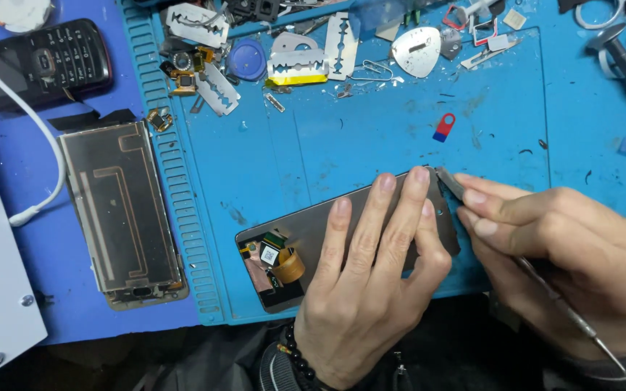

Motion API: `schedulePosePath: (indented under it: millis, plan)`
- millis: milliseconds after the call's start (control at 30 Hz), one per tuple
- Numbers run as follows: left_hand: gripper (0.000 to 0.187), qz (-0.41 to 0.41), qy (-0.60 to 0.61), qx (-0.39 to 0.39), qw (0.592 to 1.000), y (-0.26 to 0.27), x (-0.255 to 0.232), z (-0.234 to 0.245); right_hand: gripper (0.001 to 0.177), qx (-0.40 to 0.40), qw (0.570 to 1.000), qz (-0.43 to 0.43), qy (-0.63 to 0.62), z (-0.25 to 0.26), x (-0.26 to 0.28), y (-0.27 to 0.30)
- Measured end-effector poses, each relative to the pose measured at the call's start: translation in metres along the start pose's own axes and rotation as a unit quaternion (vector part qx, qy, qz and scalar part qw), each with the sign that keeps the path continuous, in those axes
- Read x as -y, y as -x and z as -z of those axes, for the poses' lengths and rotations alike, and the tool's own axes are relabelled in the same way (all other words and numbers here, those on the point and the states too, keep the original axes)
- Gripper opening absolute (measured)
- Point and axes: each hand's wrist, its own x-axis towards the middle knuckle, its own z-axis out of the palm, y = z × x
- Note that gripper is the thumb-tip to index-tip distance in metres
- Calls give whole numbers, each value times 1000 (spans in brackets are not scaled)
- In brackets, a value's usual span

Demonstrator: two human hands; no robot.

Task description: The person holds a phone back cover on a blue repair mat and pries along its edges with a thin blade, scraping off old adhesive residue. They rotate the cover and continue prying and scraping along different sides, occasionally picking debris away by hand.

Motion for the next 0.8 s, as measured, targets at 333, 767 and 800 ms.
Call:
schedulePosePath:
  millis: [333, 767, 800]
  plan:
    - [13, 5, 12, -7, 1000, -1, 1, 0, 9, 41, 999, -23, 20, 9, -5, -3]
    - [16, 22, 1, -18, 1000, -1, 1, -8, 13, 16, 993, -118, -16, -3, -43, 32]
    - [15, 17, -1, -16, 1000, -2, 1, -7, 13, 18, 992, -124, -12, -4, -42, 32]
